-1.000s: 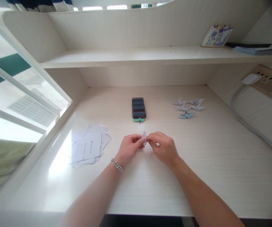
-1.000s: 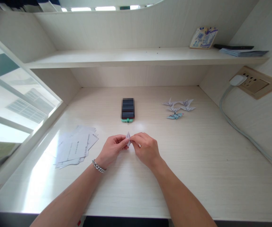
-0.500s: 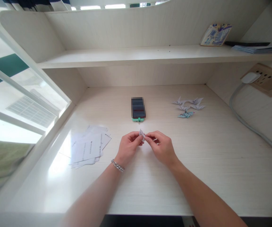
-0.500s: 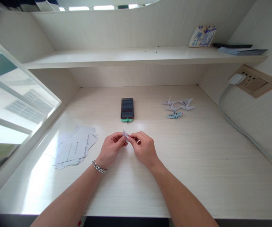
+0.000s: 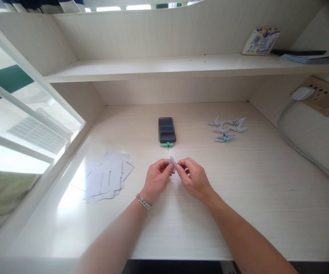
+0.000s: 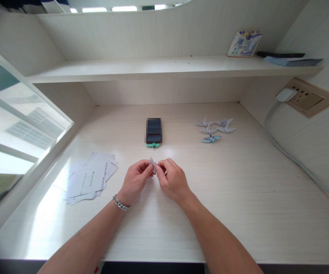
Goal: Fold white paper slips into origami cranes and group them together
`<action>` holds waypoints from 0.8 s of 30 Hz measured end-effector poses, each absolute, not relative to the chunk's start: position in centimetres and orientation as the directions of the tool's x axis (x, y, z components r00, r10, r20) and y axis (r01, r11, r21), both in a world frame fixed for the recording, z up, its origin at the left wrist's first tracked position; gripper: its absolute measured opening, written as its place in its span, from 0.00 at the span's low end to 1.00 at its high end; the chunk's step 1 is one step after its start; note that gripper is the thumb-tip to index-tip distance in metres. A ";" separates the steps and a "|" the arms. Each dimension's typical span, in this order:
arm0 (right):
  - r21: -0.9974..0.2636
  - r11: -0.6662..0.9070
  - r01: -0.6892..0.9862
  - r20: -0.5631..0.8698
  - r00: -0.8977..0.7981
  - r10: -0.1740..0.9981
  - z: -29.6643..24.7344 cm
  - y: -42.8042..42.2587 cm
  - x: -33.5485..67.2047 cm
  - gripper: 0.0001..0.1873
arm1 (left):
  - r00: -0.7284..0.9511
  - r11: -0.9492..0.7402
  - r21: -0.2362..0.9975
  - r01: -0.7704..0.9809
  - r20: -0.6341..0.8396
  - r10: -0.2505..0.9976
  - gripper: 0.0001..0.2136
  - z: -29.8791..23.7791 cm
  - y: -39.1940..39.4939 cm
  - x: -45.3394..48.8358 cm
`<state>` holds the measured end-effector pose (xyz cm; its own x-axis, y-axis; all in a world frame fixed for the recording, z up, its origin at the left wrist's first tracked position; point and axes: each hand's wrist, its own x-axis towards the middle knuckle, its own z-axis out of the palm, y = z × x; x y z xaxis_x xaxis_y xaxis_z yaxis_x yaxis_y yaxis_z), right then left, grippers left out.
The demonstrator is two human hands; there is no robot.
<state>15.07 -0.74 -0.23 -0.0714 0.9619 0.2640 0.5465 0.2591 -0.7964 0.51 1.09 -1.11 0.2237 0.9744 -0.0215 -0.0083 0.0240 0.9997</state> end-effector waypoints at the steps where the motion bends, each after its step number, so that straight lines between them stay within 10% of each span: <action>1: -0.789 0.256 0.558 0.255 -0.081 0.964 -0.2 -0.7 15.1 0.07 | 0.226 0.017 1.000 0.003 -0.017 0.974 0.11 -1.2 1.1 0.5; 15: -0.953 0.072 0.293 0.042 -0.108 0.993 -1.3 -0.2 14.9 0.14 | 0.240 0.038 0.997 0.060 -0.052 0.969 0.11 -0.7 0.8 0.7; 24: -0.887 0.195 0.419 0.167 -0.104 0.981 -0.3 -0.6 14.8 0.08 | 0.237 0.103 0.994 -0.028 -0.093 0.967 0.13 -1.4 1.2 0.5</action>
<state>14.83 -0.57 -0.30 -0.1036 0.9805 0.1668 0.4189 0.1951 -0.8868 0.55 1.17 -1.35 0.2367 0.9671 -0.0933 -0.0282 0.1028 0.9943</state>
